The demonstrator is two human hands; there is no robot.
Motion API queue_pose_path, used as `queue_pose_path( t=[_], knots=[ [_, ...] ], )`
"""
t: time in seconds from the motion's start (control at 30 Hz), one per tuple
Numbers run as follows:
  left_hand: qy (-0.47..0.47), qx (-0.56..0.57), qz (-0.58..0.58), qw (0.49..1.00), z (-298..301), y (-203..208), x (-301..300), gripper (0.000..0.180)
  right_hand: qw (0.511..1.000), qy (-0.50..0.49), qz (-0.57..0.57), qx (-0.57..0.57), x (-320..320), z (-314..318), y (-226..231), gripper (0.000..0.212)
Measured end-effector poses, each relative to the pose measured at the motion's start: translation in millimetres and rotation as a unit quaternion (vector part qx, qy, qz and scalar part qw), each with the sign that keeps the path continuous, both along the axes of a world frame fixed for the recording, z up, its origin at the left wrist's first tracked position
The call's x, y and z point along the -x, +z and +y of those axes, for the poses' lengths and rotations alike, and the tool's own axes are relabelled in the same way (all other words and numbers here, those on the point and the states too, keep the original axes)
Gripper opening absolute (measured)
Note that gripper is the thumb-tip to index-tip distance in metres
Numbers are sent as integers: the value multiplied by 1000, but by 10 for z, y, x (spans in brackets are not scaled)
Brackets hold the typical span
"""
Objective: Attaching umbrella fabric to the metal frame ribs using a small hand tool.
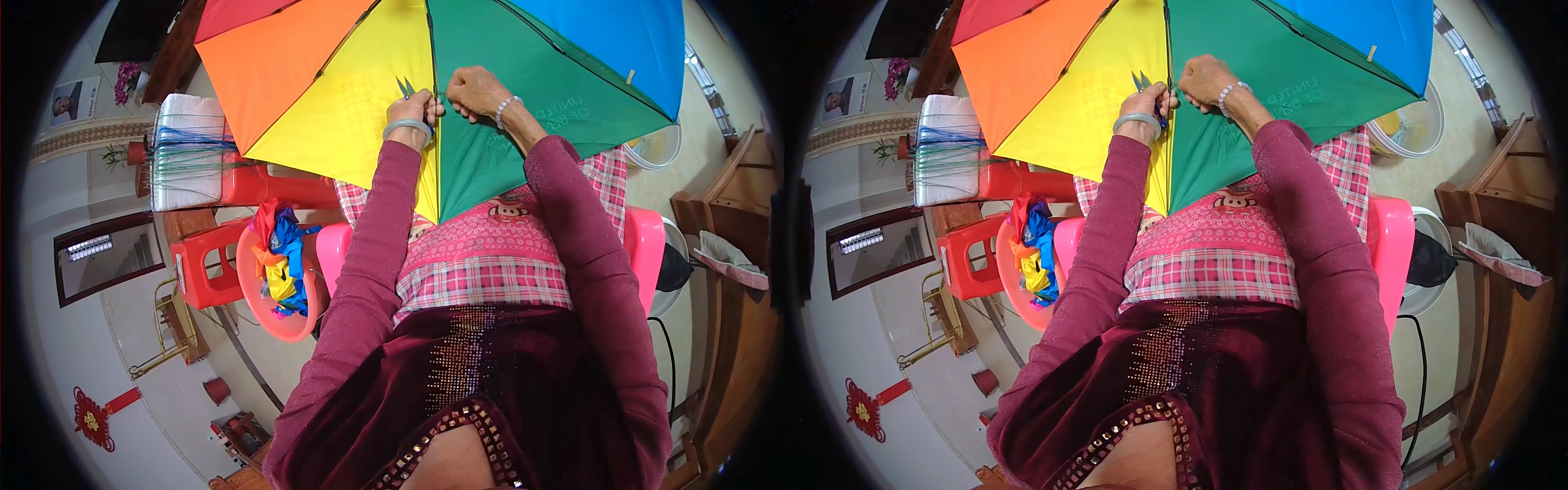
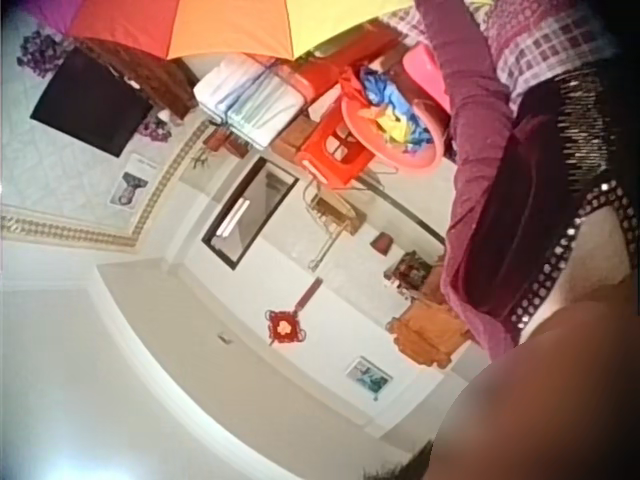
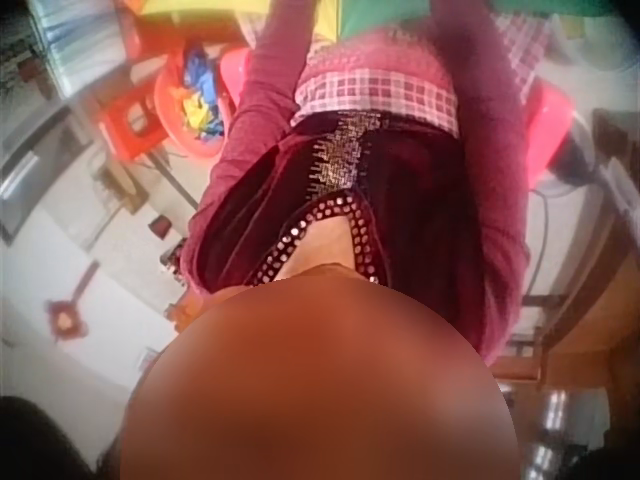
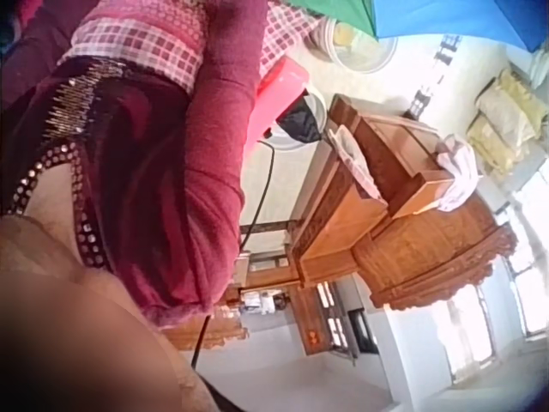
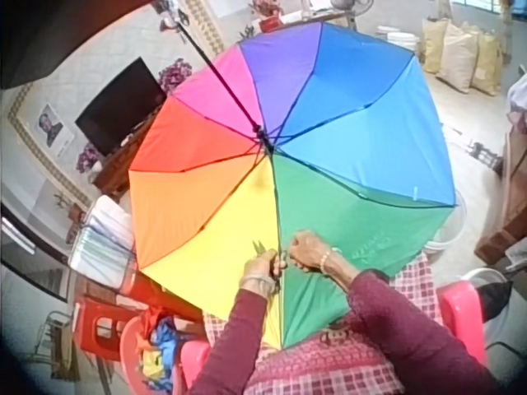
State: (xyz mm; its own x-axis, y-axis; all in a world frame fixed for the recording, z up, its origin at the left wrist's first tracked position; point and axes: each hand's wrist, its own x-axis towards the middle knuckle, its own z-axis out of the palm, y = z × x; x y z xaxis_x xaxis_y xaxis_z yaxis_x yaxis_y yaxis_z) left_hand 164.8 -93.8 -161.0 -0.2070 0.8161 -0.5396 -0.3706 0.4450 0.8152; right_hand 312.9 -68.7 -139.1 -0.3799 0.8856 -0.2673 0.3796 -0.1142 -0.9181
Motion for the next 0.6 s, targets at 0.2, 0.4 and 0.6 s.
queue_pose_path(
  t=[0.2,0.4,0.6],
  knots=[
    [-10,-5,-3,1000,-10,5,66,12,961,-7,-103,-256,93,76,-177,19],
    [-35,-3,-41,999,4,47,170,12,936,-34,-155,-314,253,123,-259,19],
    [-33,7,-30,999,-52,35,298,13,996,-36,49,65,325,-143,3,17]
  ],
)
